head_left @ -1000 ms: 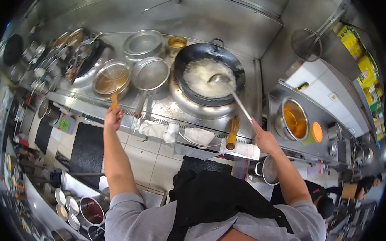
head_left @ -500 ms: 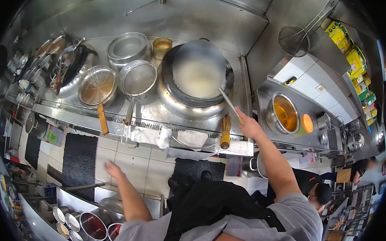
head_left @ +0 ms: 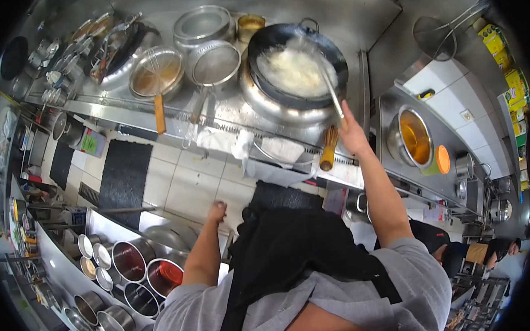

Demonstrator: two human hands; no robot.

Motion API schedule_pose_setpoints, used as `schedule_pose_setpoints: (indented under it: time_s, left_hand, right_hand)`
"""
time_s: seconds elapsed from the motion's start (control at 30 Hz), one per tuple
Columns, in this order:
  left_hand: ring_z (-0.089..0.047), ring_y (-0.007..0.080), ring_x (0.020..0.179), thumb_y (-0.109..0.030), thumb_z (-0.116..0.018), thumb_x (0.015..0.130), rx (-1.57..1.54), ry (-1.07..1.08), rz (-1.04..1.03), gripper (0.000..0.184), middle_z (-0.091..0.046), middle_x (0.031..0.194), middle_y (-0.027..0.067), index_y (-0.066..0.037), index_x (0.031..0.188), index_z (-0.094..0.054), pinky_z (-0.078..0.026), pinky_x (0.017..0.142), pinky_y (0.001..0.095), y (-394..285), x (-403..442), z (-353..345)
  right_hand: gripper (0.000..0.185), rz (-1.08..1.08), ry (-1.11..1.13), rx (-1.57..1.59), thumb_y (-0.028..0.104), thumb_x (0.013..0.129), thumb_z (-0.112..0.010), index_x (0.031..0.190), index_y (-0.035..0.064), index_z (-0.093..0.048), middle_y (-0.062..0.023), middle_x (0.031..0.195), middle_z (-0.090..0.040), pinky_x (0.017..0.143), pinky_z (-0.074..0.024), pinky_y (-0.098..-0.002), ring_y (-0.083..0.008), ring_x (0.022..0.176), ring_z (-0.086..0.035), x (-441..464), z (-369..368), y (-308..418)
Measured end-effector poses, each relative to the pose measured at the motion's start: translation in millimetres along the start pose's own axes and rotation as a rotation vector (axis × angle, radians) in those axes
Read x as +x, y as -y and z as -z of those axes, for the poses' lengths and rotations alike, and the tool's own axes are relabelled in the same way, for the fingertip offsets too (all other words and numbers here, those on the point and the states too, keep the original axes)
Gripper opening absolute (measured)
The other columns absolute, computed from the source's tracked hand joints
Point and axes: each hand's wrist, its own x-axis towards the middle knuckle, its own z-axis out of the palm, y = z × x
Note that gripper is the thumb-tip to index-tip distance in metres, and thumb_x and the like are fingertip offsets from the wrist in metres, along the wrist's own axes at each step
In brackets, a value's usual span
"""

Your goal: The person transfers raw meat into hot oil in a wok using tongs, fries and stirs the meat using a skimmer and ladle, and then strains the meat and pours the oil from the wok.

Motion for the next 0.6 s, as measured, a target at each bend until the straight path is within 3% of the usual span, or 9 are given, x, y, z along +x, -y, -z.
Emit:
schedule_pose_setpoints:
  time_s: [0.03, 0.13, 0.2, 0.33, 0.4, 0.43, 0.47, 0.57, 0.6]
  left_hand:
    - [-0.067, 0.0229, 0.069, -0.037, -0.065, 0.087, -0.077, -0.033, -0.001, 0.053, -0.067, 0.089, 0.0142, -0.007, 0.129, -0.051, -0.052, 0.049, 0.0398, -13.9, 0.0, -0.4]
    - [-0.067, 0.0363, 0.089, -0.028, -0.072, 0.079, 0.215, -0.152, -0.155, 0.064, -0.068, 0.097, 0.0224, -0.003, 0.133, -0.046, -0.054, 0.078, 0.0445, -14.6, 39.9, -9.8]
    - [-0.064, 0.0430, 0.096, -0.024, -0.071, 0.078, 0.288, -0.186, -0.252, 0.064, -0.068, 0.101, 0.0254, -0.002, 0.133, -0.046, -0.050, 0.089, 0.0437, -59.3, 6.4, -21.0]
    - [-0.064, 0.0414, 0.098, -0.019, -0.071, 0.076, 0.249, -0.260, -0.268, 0.069, -0.067, 0.103, 0.0251, -0.004, 0.137, -0.043, -0.051, 0.087, 0.0451, -70.7, 35.4, -56.7]
    - [-0.062, 0.0371, 0.105, -0.013, -0.073, 0.071, -0.049, -0.338, -0.241, 0.080, -0.064, 0.112, 0.0248, -0.007, 0.142, -0.038, -0.051, 0.086, 0.0468, -88.1, 57.4, -69.3]
    - [-0.062, 0.0371, 0.105, -0.013, -0.073, 0.071, -0.057, -0.342, -0.252, 0.080, -0.064, 0.112, 0.0248, -0.007, 0.142, -0.038, -0.051, 0.086, 0.0468, -111.6, 52.9, -72.3]
    - [-0.061, 0.0349, 0.108, -0.011, -0.074, 0.069, -0.175, -0.289, -0.123, 0.084, -0.062, 0.117, 0.0245, -0.009, 0.144, -0.037, -0.051, 0.084, 0.0470, -148.2, 31.5, -72.2]
    - [-0.055, 0.0302, 0.115, -0.009, -0.075, 0.070, -0.229, -0.098, 0.052, 0.091, -0.053, 0.130, 0.0207, -0.013, 0.149, -0.029, -0.050, 0.079, 0.0475, -177.8, 49.7, -89.2]
    - [-0.050, 0.0278, 0.118, -0.010, -0.075, 0.074, -0.157, 0.037, 0.104, 0.095, -0.048, 0.138, 0.0172, -0.015, 0.152, -0.022, -0.049, 0.077, 0.0478, -187.9, 52.5, -94.3]
  right_hand:
    - [0.083, -0.019, 0.015, -0.007, 0.006, 0.086, -0.053, 0.154, 0.0278, -0.012, -0.0284, 0.123, -0.058, 0.097, -0.0448, -0.0454, -0.0448, 0.113, -0.056, -6.8, 3.6, -4.7]
    - [0.086, -0.135, -0.127, 0.158, 0.005, 0.087, -0.054, 0.154, 0.0298, -0.007, -0.0239, 0.105, -0.066, 0.079, -0.0530, -0.0428, -0.0393, 0.089, -0.066, -50.7, 10.1, -15.0]
    - [0.086, -0.333, -0.155, 0.615, -0.002, 0.089, -0.049, 0.155, 0.0301, -0.004, -0.0029, 0.074, -0.049, 0.041, -0.0407, -0.0276, -0.0101, 0.047, -0.043, -84.6, 8.5, -7.8]
    - [0.081, -0.358, -0.171, 0.545, 0.005, 0.089, -0.050, 0.155, 0.0153, -0.004, -0.0096, 0.071, -0.057, 0.043, -0.0435, -0.0314, -0.0156, 0.047, -0.051, -151.6, -26.1, -80.7]
    - [0.082, -0.510, -0.112, 0.530, 0.008, 0.088, -0.052, 0.155, 0.0126, -0.004, -0.0124, 0.078, -0.059, 0.042, -0.0429, -0.0327, -0.0173, 0.048, -0.052, -182.1, -38.9, -113.5]
    - [0.087, -0.595, -0.057, 0.551, -0.002, 0.086, -0.051, 0.155, 0.0199, -0.002, -0.0062, 0.073, -0.056, 0.038, -0.0390, -0.0266, -0.0113, 0.045, -0.046, -197.5, -43.5, -124.7]
    - [0.088, -0.588, -0.020, 0.434, 0.001, 0.087, -0.053, 0.155, 0.0198, 0.000, -0.0068, 0.070, -0.056, 0.037, -0.0391, -0.0282, -0.0120, 0.043, -0.045, -213.4, -50.9, -138.2]
    - [0.037, -0.240, 0.113, -0.064, 0.007, 0.085, -0.054, 0.120, -0.0048, -0.048, -0.0292, 0.156, -0.006, 0.079, -0.0498, -0.0529, -0.0507, 0.093, -0.059, -250.2, -74.1, -188.1]
    - [0.048, -0.228, 0.151, -0.125, 0.007, 0.085, -0.053, 0.130, -0.0046, -0.043, -0.0301, 0.155, -0.009, 0.078, -0.0500, -0.0528, -0.0487, 0.089, -0.061, -251.0, -76.4, -195.9]
